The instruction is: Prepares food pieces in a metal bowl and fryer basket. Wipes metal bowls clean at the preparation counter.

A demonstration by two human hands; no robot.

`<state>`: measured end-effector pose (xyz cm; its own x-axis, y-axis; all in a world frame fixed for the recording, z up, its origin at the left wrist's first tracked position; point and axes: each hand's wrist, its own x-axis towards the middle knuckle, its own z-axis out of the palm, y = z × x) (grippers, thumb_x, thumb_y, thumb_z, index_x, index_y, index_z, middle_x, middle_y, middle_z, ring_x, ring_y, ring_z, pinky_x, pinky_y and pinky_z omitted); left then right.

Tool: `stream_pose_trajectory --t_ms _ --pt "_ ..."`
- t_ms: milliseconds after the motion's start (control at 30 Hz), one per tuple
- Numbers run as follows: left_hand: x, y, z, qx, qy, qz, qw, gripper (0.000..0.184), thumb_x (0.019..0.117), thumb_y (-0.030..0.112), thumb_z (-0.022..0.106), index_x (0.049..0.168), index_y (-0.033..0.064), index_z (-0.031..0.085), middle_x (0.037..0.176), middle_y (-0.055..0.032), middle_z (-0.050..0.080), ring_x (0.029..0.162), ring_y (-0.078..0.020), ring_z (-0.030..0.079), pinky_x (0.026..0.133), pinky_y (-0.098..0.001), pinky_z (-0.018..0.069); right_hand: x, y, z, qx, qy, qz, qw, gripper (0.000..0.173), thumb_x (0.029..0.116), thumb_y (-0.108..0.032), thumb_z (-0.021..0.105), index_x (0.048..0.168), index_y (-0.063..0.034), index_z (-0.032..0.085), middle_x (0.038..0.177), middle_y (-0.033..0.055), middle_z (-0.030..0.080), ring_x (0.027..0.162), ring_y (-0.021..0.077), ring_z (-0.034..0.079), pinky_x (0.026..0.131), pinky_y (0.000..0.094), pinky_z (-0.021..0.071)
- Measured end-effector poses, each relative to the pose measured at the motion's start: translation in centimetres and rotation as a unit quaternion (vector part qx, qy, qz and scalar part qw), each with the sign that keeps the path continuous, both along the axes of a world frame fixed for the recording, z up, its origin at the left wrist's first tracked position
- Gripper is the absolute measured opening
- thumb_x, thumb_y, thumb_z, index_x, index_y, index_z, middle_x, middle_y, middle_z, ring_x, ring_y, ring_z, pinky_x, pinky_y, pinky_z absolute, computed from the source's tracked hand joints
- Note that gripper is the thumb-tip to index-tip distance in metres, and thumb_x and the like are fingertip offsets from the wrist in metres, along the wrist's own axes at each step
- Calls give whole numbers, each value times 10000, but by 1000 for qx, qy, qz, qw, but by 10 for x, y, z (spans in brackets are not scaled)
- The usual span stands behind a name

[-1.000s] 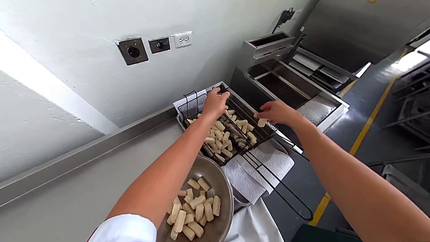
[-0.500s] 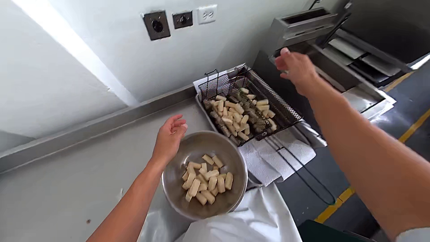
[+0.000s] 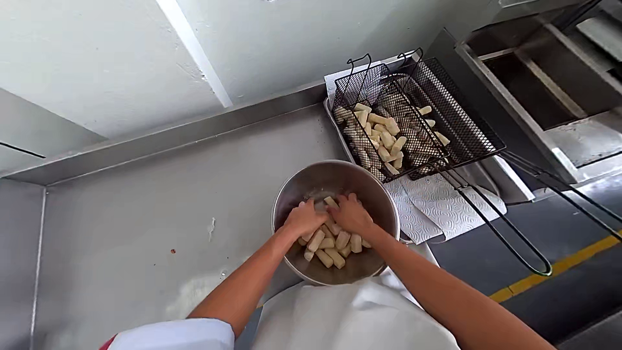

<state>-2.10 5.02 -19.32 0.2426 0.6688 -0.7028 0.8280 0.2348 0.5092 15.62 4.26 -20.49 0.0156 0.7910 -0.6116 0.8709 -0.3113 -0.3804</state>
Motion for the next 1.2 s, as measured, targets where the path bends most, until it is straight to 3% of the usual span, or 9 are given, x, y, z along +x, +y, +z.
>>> stream_pose_trajectory --t_ms 133,233,400,467,633,767,900,1000,1200 --pt "-17 3 -10 -81 -130 90 984 732 945 402 715 1504 18 440 1381 -263 580 1281 -416 562 1068 -624 437 18 -7 -5 -34 179 -131 974 554 981 -473 644 1306 -24 620 1304 275 585 1191 410 586 981 621 473" --pt "-12 -1 0 -73 -99 -17 992 718 918 493 724 1434 30 536 1317 -249 619 1234 -397 594 1050 -620 453 12 -19 6 -69 149 -85 983 671 982 -518 621 1405 -11 501 1300 265 598 1179 412 609 977 629 485" --pt "0 -29 16 -13 -14 -162 987 1167 770 634 804 1636 143 196 1304 -240 633 1194 -417 619 1005 -645 472 11 -40 14 -107 126 -15 986 909 913 -494 727 1600 -108 274 1418 238 554 1242 394 596 1025 609 475" --pt "4 -31 8 15 -13 -129 991 1064 763 552 826 1603 152 310 1239 -230 667 1128 -418 649 955 -647 495 11 -47 7 -109 214 -128 962 877 872 -331 800 1564 -102 311 1304 242 610 1131 370 639 958 566 520" --pt "-3 -6 9 5 -93 -43 995 723 870 436 803 1482 175 519 1285 -165 671 1177 -352 647 1015 -624 480 13 -45 9 -135 343 -290 883 545 955 -267 687 1422 -59 498 1276 211 606 1125 330 616 917 513 528" --pt "-5 -12 13 50 -81 -28 995 478 954 221 691 1422 208 598 1270 -147 682 1174 -338 649 1004 -612 488 -1 -45 0 -105 273 -198 936 550 969 -320 689 1396 -30 500 1258 209 622 1129 319 628 955 519 519" --pt "-7 -22 17 97 40 -30 994 732 961 421 667 1580 149 388 1359 -219 609 1261 -426 561 1052 -631 428 -2 -39 1 -121 251 -179 943 774 895 -330 775 1500 -57 377 1316 204 612 1161 330 625 972 534 515" --pt "-6 -26 15 41 98 -41 994 764 1016 516 536 1605 95 291 1277 -253 633 1164 -436 626 972 -616 496 -3 -36 4 -155 245 -187 939 912 882 -400 779 1573 -89 270 1393 237 567 1236 390 586 998 586 492" --pt "-19 -20 -11 -52 -61 18 997 722 1033 522 521 1574 71 361 1473 -250 519 1377 -418 492 1126 -645 370 -8 -43 11 -208 406 -193 869 550 942 -309 702 1400 -95 487 1139 140 657 995 234 663 864 425 560"
